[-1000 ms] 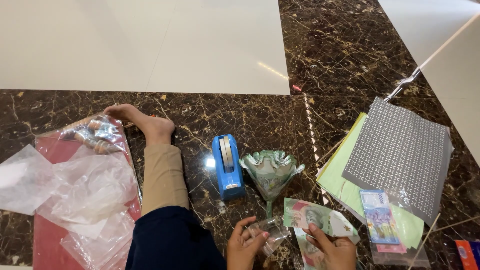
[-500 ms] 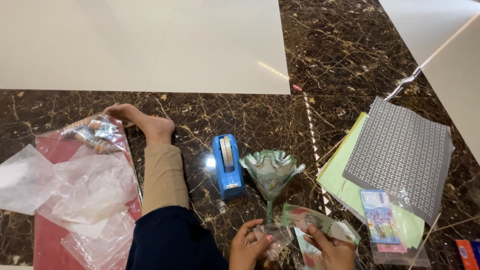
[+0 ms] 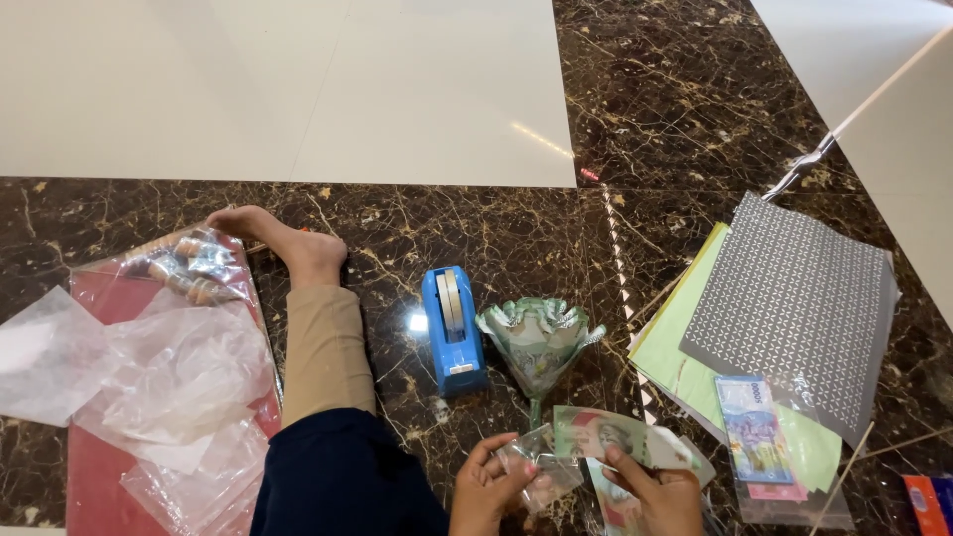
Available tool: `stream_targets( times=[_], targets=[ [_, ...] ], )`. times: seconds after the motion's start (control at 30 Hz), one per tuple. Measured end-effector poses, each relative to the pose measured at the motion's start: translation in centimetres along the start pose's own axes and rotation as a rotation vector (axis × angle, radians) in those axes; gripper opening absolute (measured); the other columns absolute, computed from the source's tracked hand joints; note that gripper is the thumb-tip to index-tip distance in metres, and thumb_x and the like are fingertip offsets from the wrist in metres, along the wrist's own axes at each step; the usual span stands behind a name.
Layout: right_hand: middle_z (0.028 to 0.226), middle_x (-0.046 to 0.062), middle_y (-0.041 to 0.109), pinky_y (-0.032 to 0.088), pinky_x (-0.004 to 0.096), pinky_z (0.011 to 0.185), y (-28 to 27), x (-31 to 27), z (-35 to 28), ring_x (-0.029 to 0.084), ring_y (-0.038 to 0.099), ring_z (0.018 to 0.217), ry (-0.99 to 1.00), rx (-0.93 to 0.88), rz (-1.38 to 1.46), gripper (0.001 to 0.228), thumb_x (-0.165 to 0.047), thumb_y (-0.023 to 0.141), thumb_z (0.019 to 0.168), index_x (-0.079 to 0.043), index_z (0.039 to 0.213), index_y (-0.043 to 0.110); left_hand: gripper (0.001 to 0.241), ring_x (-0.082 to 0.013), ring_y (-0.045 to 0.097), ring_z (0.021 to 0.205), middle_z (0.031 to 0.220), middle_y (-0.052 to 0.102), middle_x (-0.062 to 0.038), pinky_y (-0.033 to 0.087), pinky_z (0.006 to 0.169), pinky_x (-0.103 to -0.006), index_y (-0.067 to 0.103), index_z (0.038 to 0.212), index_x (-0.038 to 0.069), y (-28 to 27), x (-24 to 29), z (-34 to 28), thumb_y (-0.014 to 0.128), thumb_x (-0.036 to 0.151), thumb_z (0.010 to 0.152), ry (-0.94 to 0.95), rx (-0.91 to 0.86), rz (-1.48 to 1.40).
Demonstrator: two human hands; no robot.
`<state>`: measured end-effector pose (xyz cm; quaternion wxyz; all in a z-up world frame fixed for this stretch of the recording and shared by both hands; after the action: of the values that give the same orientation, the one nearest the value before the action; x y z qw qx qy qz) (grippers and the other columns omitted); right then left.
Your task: Assembling a money bouquet by folding banknotes into flower shapes and taping them together.
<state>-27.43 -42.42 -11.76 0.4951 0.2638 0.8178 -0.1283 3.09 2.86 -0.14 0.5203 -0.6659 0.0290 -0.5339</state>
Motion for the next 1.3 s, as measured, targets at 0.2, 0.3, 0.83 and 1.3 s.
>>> stream_targets(
  times=[0.2,0.3,0.83,1.3],
  targets=[
    [0.093,0.039,0.074,0.061,0.044,0.065,0.8,-0.8,-1.0,0.043,0.071,0.072,0.093,0.006,-0.115,0.029,0.014,0.073,0.085,0.027,0.11,0.065,0.104,-0.044,-0.028,0.152,0.156,-0.035,-0.037,-0.019,0.125,-0.0499,-0.034,0.144,-0.014,0.4,-0.4,0.3,0.04,-0.007,0.071,0.002,0.032,-0.076],
    [0.084,0.041,0.076,0.058,0.043,0.059,0.0,0.5,0.2,0.043,0.075,0.069,0.11,-0.021,-0.208,0.029,0.012,0.079,0.081,0.028,0.103,0.068,0.104,-0.0437,-0.029,0.152,0.156,-0.035,-0.037,-0.019,0.124,-0.0494,-0.034,0.144,-0.013,0.5,-0.5,0.5,0.041,-0.005,0.073,-0.005,0.02,-0.065],
    [0.087,0.037,0.076,0.061,0.04,0.063,1.6,3.6,0.5,0.039,0.072,0.069,0.249,-0.195,-0.225,0.034,0.013,0.08,0.079,0.024,0.11,0.071,0.109,-0.0453,-0.029,0.152,0.156,-0.036,-0.038,-0.019,0.124,-0.0517,-0.035,0.144,-0.012,0.4,-0.5,0.3,0.041,-0.008,0.067,0.028,0.047,-0.082],
    [0.087,0.039,0.071,0.056,0.037,0.058,1.2,5.9,1.3,0.035,0.065,0.063,0.266,-0.175,0.009,0.031,0.017,0.069,0.086,0.029,0.114,0.066,0.109,-0.0446,-0.031,0.151,0.155,-0.037,-0.037,-0.021,0.124,-0.0512,-0.035,0.144,-0.012,1.1,-1.1,0.8,0.043,-0.007,0.069,0.037,0.053,-0.08]
  ],
)
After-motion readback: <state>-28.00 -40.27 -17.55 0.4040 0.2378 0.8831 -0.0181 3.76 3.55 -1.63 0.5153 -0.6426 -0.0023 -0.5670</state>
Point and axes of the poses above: each hand's wrist, its own z-axis towards the middle knuckle, its own y-axis out of the palm, x = y × z, the point moved 4 cm from there along z, towards the middle knuckle
